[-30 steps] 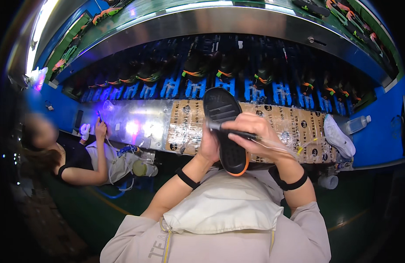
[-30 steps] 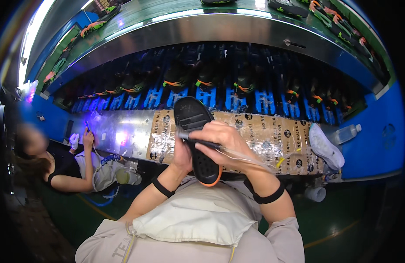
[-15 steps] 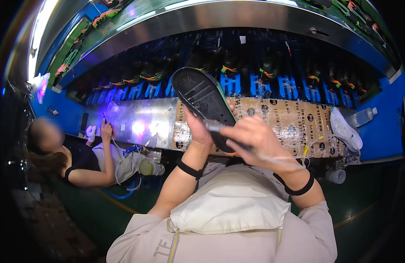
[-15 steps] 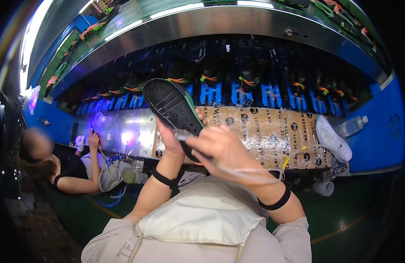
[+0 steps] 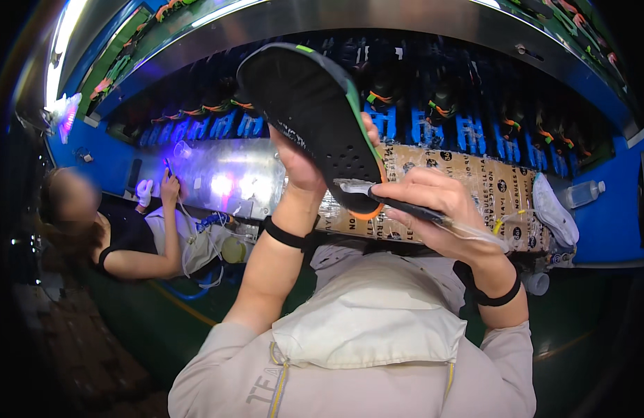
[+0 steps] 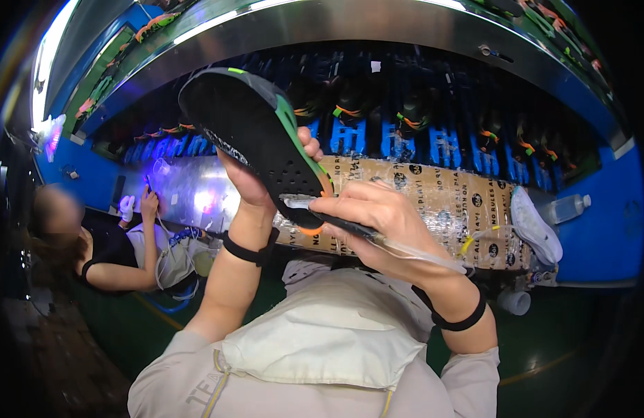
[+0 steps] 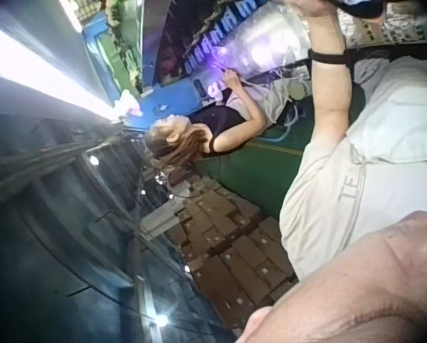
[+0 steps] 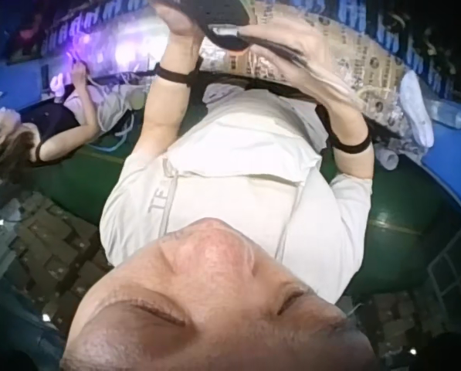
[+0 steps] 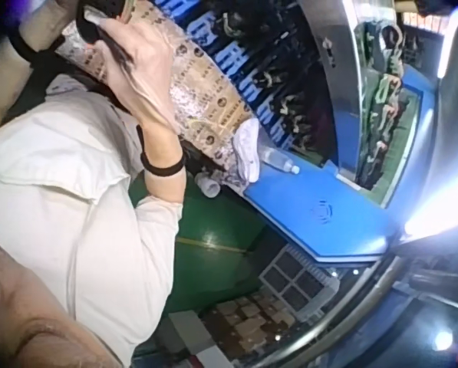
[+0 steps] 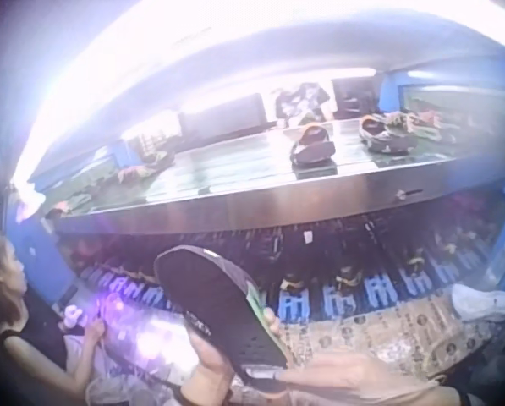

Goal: The person repeatedly picks up black clog-style shoes from a conveyor belt, scrubs the soles with a brush, and places them back on the belt. The process is repeated for multiple shoes throughout the clip.

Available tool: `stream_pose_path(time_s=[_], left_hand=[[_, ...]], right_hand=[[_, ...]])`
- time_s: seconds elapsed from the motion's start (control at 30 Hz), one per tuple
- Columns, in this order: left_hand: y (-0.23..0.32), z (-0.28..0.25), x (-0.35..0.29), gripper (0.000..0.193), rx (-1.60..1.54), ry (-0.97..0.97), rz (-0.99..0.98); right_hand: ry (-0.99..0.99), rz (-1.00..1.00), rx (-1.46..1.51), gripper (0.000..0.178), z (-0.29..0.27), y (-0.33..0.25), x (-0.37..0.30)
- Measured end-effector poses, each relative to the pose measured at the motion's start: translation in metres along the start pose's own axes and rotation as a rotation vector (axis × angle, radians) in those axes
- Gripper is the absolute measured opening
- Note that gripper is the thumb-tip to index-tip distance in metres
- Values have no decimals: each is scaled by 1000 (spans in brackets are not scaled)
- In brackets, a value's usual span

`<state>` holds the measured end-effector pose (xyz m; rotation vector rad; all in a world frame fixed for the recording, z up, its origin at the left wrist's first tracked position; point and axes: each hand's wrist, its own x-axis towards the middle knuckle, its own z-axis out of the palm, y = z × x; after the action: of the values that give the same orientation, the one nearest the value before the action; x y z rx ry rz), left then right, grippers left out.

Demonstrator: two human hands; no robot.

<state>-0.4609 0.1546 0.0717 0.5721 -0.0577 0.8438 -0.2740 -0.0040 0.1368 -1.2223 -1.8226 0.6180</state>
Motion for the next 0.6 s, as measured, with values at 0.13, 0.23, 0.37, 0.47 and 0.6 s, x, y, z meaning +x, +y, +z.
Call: stream_pose_path(time_s=[0.13, 0.23, 0.37, 0.47, 0.6], left_hand=[[15, -9, 14, 124, 232, -132, -69], [19, 11, 23, 111, 606, 26, 2], [23, 14, 43, 84, 704, -104, -264], [18, 11, 53, 77, 1033, -105, -339], [15, 32, 67, 86, 1162, -94, -616]], right_hand=[[-205, -218, -49, 36, -8, 1, 1], [-124, 15, 36, 30, -11, -2, 3], [-206, -216, -189, 33, -5, 3, 9], [-197, -101, -76, 35, -8, 4, 10], [-237, -153, -224, 35, 0, 4, 12]])
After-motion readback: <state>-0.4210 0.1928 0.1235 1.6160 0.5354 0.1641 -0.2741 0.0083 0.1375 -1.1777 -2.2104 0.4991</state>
